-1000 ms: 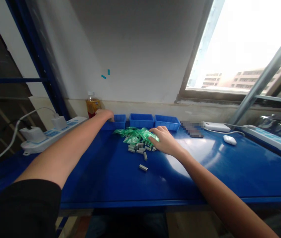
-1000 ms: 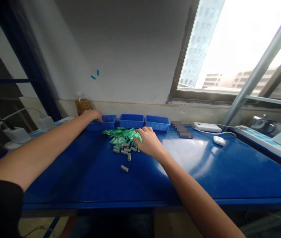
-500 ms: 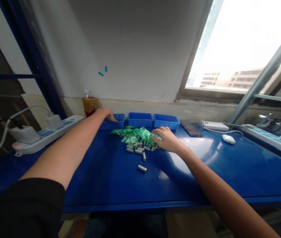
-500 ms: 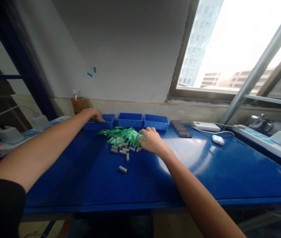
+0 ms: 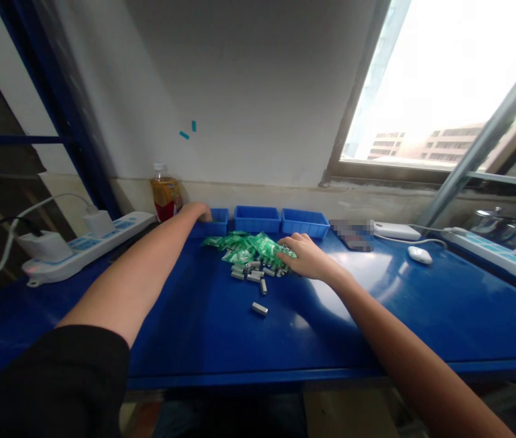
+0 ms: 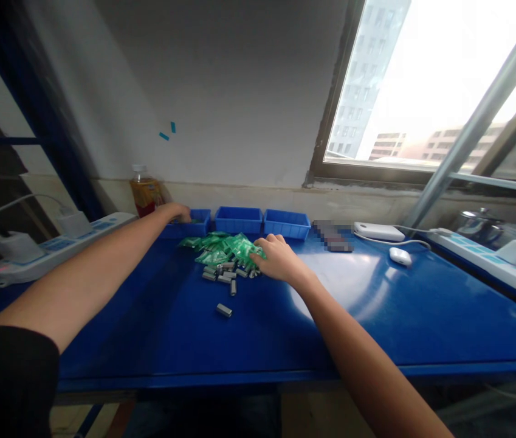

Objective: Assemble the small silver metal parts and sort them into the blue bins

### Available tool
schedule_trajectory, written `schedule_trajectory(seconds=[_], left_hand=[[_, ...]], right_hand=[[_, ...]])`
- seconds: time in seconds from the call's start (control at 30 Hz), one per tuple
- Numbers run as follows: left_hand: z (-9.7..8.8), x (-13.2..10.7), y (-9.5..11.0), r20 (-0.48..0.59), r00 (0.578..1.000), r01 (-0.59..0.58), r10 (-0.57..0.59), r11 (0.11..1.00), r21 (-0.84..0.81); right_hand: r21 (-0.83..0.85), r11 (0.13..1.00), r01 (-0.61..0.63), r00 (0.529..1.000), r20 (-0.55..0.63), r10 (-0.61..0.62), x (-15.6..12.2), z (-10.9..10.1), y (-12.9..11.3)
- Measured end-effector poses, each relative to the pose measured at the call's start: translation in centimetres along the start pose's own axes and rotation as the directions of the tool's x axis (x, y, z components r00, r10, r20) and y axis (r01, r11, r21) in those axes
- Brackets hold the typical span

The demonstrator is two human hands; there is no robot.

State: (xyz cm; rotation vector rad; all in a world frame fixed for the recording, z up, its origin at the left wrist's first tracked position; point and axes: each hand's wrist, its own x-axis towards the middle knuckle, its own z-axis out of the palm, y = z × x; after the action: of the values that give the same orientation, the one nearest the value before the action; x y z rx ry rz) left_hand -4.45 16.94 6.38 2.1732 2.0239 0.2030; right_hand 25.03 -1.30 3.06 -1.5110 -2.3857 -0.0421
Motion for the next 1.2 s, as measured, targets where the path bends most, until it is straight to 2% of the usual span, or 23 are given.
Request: schedule_trajectory(seconds=[0.1,0.17,0.2,0.27,0.33,0.37,0.47,0.5,0.57,0.63,0.73,0.8,0.83,0.9,0.93,1.0,1.07,1.1,1.13,1.17,1.2], left_hand=[[-1.2,-0.8,0.4,0.022,0.998,0.056,-0.058,0.995,0.08],[-2.5,-1.9,0.8,-0.028,0.999,0.033,-0.03,0.994,0.109],[-3.1,-2.8,1.1,-0.093,0.995,-0.004,0.016,0.992,0.125],[-3.8,-5.3,2.1,-0.254,0.959,-0.088,0.124,0.985,0.147],[-3.3,-8.6,3.6,-0.451,0.83,-0.272,0.328,0.944,0.187],[-2.6,-10.3,4.5,-0.49,0.774,-0.35,0.4,0.916,0.195],[1.1,-14.8,6.8,-0.482,0.667,-0.561,0.567,0.809,0.175],[2.5,-15.6,7.2,-0.478,0.634,-0.608,0.608,0.774,0.177],[4.7,-16.3,7.2,-0.476,0.596,-0.667,0.647,0.729,0.154],[5.9,-16.0,6.5,-0.463,0.617,-0.686,0.636,0.723,0.08],[5.9,-15.4,5.0,-0.51,0.673,-0.649,0.536,0.759,-0.058],[5.2,-15.6,4.5,-0.577,0.674,-0.63,0.46,0.767,-0.124],[4.9,-15.8,4.6,-0.609,0.656,-0.641,0.446,0.756,-0.136],[4.5,-16.7,5.2,-0.637,0.589,-0.71,0.497,0.695,-0.113],[4.4,-17.1,5.6,-0.638,0.541,-0.757,0.549,0.647,-0.086],[4.4,-17.8,6.4,-0.626,0.441,-0.837,0.643,0.546,-0.029],[4.6,-18.3,6.9,-0.617,0.369,-0.878,0.696,0.479,0.016],[4.6,-18.4,7.1,-0.608,0.352,-0.885,0.712,0.465,0.031],[4.7,-18.5,7.1,-0.595,0.354,-0.885,0.721,0.464,0.036],[4.7,-18.5,7.2,-0.585,0.378,-0.876,0.718,0.481,0.024],[4.6,-18.4,7.2,-0.582,0.427,-0.856,0.692,0.518,-0.012]], right_hand=[[-0.001,1.0,-0.006,1.0,-0.006,0.006,-0.1,-0.1,0.2],[-0.005,1.0,-0.005,1.0,-0.014,0.005,-0.1,-0.1,0.3],[-0.003,1.0,-0.001,1.0,-0.022,0.001,-0.1,-0.2,0.3],[0.016,1.0,0.01,0.998,-0.06,-0.009,0.0,-0.2,0.2],[0.071,0.997,0.023,0.992,-0.128,-0.014,0.1,-0.3,-0.2],[0.107,0.994,0.03,0.985,-0.171,-0.012,0.1,-0.4,-0.4],[0.186,0.981,0.058,0.965,-0.262,-0.008,0.1,-0.4,-1.3],[0.189,0.979,0.069,0.963,-0.268,-0.016,0.1,-0.3,-1.6],[0.172,0.981,0.092,0.968,-0.245,-0.048,0.0,0.1,-2.1],[0.148,0.983,0.109,0.978,-0.194,-0.08,-0.2,0.6,-2.5],[0.147,0.983,0.113,0.984,-0.157,-0.089,-0.3,1.1,-3.0],[0.201,0.974,0.101,0.979,-0.197,-0.06,-0.4,1.1,-3.6],[0.259,0.962,0.092,0.976,-0.217,-0.035,-0.4,0.9,-4.0],[0.458,0.887,0.058,0.976,-0.212,0.046,-0.4,0.5,-4.7],[0.584,0.811,0.032,0.979,-0.182,0.092,-0.4,0.3,-5.0],[0.796,0.605,-0.025,0.98,-0.098,0.17,-0.2,0.2,-5.3],[0.9,0.432,-0.063,0.971,-0.044,0.233,0.1,0.4,-5.3],[0.921,0.384,-0.074,0.965,-0.032,0.262,0.2,0.7,-5.2],[0.928,0.364,-0.076,0.955,-0.037,0.294,0.3,0.9,-5.0],[0.923,0.379,-0.061,0.942,-0.072,0.328,0.3,1.1,-4.8],[0.9,0.435,-0.027,0.925,-0.142,0.353,0.3,1.2,-4.6]])
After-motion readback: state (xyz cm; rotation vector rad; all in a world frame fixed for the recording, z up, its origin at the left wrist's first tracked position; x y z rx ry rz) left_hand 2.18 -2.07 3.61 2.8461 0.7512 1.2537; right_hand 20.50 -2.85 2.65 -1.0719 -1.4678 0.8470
